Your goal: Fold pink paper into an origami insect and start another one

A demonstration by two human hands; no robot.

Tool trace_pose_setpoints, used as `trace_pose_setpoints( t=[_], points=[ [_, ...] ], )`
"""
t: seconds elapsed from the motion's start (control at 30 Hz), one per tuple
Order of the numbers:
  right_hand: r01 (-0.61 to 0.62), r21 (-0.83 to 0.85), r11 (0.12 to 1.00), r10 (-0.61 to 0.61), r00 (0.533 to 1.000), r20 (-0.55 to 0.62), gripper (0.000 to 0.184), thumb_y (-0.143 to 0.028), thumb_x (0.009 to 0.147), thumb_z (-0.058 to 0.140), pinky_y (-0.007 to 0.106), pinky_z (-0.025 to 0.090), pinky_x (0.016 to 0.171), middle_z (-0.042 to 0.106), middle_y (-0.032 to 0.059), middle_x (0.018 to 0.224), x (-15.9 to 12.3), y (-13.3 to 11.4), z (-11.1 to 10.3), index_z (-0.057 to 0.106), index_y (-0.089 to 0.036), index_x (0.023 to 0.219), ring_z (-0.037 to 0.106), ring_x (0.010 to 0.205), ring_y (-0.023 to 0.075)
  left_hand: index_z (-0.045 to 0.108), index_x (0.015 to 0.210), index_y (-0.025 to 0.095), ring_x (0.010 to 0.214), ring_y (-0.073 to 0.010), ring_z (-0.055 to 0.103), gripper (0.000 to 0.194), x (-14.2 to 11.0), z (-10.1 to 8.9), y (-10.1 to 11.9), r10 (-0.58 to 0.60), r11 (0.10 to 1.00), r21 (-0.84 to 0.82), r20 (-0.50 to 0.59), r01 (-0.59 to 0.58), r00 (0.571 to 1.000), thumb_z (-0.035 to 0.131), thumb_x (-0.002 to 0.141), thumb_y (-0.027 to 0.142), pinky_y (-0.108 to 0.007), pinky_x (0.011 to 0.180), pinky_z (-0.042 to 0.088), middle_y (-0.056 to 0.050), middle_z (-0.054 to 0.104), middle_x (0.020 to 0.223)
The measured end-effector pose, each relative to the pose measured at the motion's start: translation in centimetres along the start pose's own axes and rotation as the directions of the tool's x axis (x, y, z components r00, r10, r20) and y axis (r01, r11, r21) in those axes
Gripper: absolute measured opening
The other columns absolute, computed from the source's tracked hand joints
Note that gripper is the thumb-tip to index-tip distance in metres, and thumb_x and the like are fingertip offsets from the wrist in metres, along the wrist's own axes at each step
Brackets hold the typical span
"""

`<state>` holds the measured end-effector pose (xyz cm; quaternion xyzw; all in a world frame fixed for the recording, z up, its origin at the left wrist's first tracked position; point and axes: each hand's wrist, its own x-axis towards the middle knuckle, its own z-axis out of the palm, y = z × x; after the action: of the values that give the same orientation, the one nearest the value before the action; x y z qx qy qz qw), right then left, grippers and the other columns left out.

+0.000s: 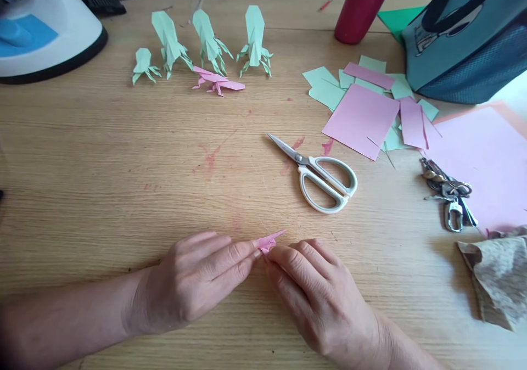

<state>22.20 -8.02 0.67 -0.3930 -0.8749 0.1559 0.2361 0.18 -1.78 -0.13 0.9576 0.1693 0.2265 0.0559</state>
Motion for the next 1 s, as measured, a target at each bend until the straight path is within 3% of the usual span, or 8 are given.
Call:
trace_pose_setpoints(
  t=[0.1,0.3,0.5,0.73,1.0],
  points=[
    [0.056,-0.026,0.998,-0.056,0.998,0.014,0.034,-0.005,0.098,0.035,0.038,0.053,0.073,0.071,0.0200,0.106,0.1,0.2,-0.3,0.068,-0.001,0.104,0.062,0.086,0.0231,0.071,0.088,0.011,0.070,-0.0117,0.066,0.009,0.1,0.1,0.0,-0.019,1.000,-0.011,-0.045,0.018,0.999,0.062,0.089,0.009,-0.027,0.055,0.051,-0.006,0.074,0.114],
    [0.162,-0.087,0.983,-0.157,0.986,0.056,0.035,-0.004,0.098,0.035,0.039,0.056,0.072,0.074,0.0152,0.103,0.9,1.1,-1.2,0.069,-0.010,0.104,0.067,0.086,0.0232,0.070,0.096,0.010,0.070,-0.0106,0.065,0.011,0.1,-0.1,0.0,-0.020,1.000,-0.017,0.001,0.020,1.000,0.060,0.091,0.011,-0.026,0.058,0.052,-0.006,0.072,0.116],
    [0.205,0.065,0.977,-0.211,0.972,0.099,0.035,-0.006,0.100,0.033,0.037,0.055,0.071,0.074,0.0133,0.101,1.6,2.6,-1.9,0.068,-0.012,0.102,0.067,0.086,0.0214,0.066,0.086,0.013,0.063,-0.0090,0.061,0.012,0.1,-0.1,0.0,-0.036,0.999,-0.013,0.007,0.037,0.999,0.057,0.092,0.010,-0.026,0.054,0.048,-0.003,0.074,0.097],
    [0.227,0.066,0.972,-0.233,0.965,0.119,0.037,-0.007,0.101,0.032,0.038,0.055,0.072,0.073,0.0134,0.103,1.4,3.0,-2.1,0.068,-0.011,0.099,0.066,0.087,0.0218,0.067,0.102,0.011,0.065,-0.0107,0.065,0.013,0.1,0.0,0.1,-0.024,0.999,-0.021,-0.032,0.024,0.999,0.063,0.089,0.010,-0.027,0.055,0.051,-0.005,0.075,0.105],
    [0.183,0.062,0.981,-0.189,0.976,0.105,0.035,-0.005,0.101,0.031,0.036,0.055,0.073,0.072,0.0146,0.105,1.3,3.0,-1.8,0.066,-0.010,0.107,0.066,0.087,0.0205,0.068,0.090,0.012,0.062,-0.0108,0.063,0.008,-0.2,0.0,0.1,-0.017,1.000,0.001,-0.015,0.017,1.000,0.063,0.087,0.007,-0.028,0.052,0.047,-0.006,0.075,0.103]
  ],
)
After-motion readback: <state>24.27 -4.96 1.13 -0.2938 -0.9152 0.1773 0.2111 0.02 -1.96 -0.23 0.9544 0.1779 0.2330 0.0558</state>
